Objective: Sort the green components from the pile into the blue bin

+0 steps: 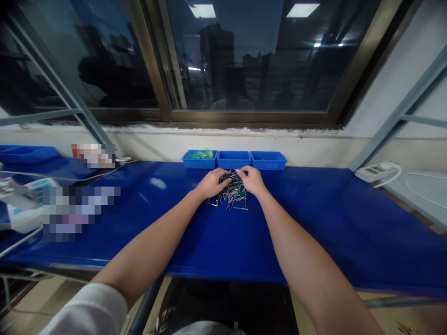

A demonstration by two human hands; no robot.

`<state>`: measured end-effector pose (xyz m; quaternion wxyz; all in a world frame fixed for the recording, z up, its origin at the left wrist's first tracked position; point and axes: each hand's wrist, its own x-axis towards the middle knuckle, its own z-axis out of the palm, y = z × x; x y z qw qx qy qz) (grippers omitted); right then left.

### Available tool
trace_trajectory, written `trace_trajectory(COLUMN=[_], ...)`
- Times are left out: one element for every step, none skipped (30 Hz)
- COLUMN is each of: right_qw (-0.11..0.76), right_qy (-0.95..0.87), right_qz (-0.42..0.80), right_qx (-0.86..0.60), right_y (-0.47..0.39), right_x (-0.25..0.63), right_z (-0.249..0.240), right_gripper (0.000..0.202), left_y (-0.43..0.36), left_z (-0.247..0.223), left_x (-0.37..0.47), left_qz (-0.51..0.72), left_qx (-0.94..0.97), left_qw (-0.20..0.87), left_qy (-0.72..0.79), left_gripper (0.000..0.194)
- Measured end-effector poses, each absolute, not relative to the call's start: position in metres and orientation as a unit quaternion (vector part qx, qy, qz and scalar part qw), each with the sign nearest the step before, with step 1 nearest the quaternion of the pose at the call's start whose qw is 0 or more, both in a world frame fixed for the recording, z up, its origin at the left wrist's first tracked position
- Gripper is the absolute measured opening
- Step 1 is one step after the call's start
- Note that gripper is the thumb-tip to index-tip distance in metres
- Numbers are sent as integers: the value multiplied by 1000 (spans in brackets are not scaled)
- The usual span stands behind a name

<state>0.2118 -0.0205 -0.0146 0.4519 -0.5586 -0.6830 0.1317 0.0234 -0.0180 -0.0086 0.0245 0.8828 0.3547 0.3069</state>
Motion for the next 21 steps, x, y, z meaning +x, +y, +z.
trace_trajectory(right_qw=[458,461,461,459,456,455,453,453,454,456,462,472,486,500,513,523,531,535,539,542,545], right_qy=[-682,-683,-685,-688,-691,-693,-693,-693,-691,-688,-684,-680,-676,-672,-671,-670,-670,-671,-671,-668,-664], right_qz=[130,130,129,128,126,123,120,118,117,117,121,131,148,170,194,215,231,239,244,249,257], right_qx=[-555,-552,-550,-548,-546,-546,-547,-549,-550,-552,-551,-545,-535,-518,-499,-480,-465,-454,-448,-445,-443], right_y=[-21,-22,-22,-22,-22,-22,-22,-22,-22,-22,-22,-22,-22,-22,-22,-22,-22,-22,-22,-23,-23], right_x=[211,209,208,207,206,205,204,204,203,203,203,203,203,202,202,202,201,201,200,200,200], right_z=[-14,-13,-13,-13,-13,-13,-13,-13,-14,-14,-14,-14,-15,-15,-15,-14,-14,-14,-14,-13,-13], right_gripper=[30,31,32,33,35,36,37,38,39,39,39,38,35,33,31,30,29,29,29,29,29], left_y=[-18,-18,-18,-19,-19,-19,-19,-19,-19,-19,-18,-18,-17,-17,-16,-15,-14,-13,-13,-13,-13], left_z=[-8,-8,-7,-7,-7,-7,-7,-7,-7,-7,-8,-8,-9,-9,-10,-10,-10,-11,-11,-11,-11], left_x=[24,24,25,25,26,26,26,26,26,26,26,26,26,26,25,25,24,24,23,23,23], left_qz=[313,318,324,330,335,341,347,352,354,355,354,353,353,353,353,353,352,350,349,349,350], left_qx=[884,885,884,882,879,875,871,867,865,864,863,863,862,860,857,855,854,854,854,853,852], left_qw=[22,20,17,13,8,2,-3,-6,-9,-10,-10,-11,-12,-14,-14,-13,-12,-9,-7,-4,-1], left_qy=[347,340,337,336,338,343,348,353,356,358,359,361,365,369,375,379,383,385,387,388,390], left_gripper=[28,26,24,23,23,23,23,23,23,23,23,23,24,24,24,24,24,24,24,24,24])
